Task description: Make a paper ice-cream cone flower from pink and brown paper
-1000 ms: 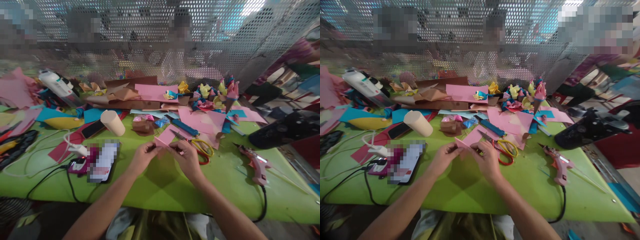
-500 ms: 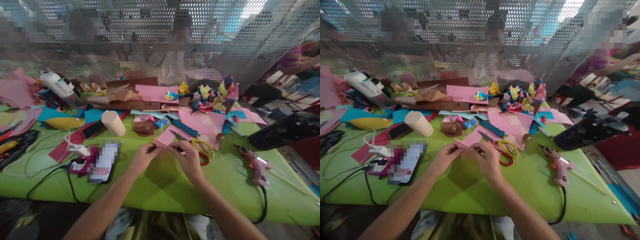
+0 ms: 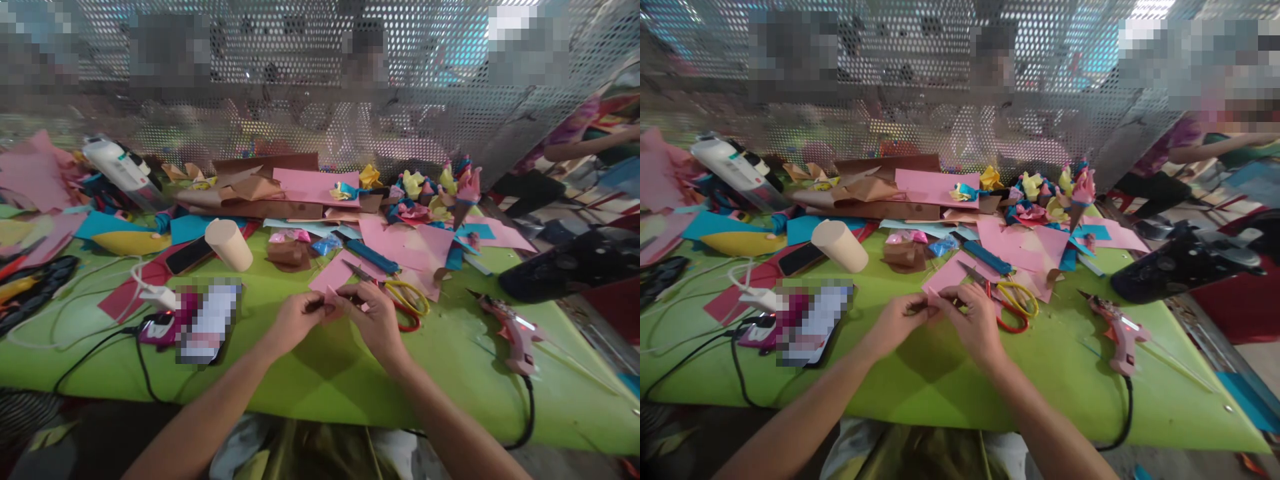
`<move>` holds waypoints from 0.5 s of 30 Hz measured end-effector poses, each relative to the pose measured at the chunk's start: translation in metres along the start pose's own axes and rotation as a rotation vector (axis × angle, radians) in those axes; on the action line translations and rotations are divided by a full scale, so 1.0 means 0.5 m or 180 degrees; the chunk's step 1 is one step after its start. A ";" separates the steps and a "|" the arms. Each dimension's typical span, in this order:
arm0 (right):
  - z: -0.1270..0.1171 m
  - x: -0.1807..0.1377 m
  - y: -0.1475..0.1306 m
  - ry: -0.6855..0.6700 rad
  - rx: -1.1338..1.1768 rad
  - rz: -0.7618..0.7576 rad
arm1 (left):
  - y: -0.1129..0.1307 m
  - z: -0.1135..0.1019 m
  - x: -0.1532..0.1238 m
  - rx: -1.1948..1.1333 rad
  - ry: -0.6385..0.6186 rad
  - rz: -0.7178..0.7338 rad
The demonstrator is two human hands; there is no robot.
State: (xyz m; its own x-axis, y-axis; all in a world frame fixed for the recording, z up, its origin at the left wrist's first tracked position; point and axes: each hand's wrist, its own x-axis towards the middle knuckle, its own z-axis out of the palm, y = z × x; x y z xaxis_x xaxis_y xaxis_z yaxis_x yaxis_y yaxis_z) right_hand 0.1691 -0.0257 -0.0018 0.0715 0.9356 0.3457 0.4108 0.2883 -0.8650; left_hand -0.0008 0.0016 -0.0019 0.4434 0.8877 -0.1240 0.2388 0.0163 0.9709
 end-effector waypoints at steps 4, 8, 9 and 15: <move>0.000 -0.001 -0.002 0.0015 -0.0113 -0.0085 | -0.005 0.001 0.002 0.0054 -0.0147 0.0114; 0.001 -0.002 -0.001 -0.0005 0.0054 0.0030 | 0.000 0.003 -0.001 0.0210 -0.0178 0.0090; 0.002 -0.003 0.000 -0.0014 0.0066 0.0034 | 0.002 0.005 -0.002 0.0216 -0.0209 0.0071; -0.001 -0.001 -0.004 0.0037 0.0114 0.0215 | 0.009 0.007 -0.006 0.0023 -0.0228 -0.0048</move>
State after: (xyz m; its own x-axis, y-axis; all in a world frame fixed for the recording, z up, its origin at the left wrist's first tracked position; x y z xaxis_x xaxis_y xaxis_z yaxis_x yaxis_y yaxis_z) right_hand 0.1688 -0.0270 0.0000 0.1085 0.9508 0.2902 0.3720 0.2318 -0.8988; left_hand 0.0018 -0.0023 0.0020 0.5002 0.8523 -0.1532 0.2522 0.0260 0.9673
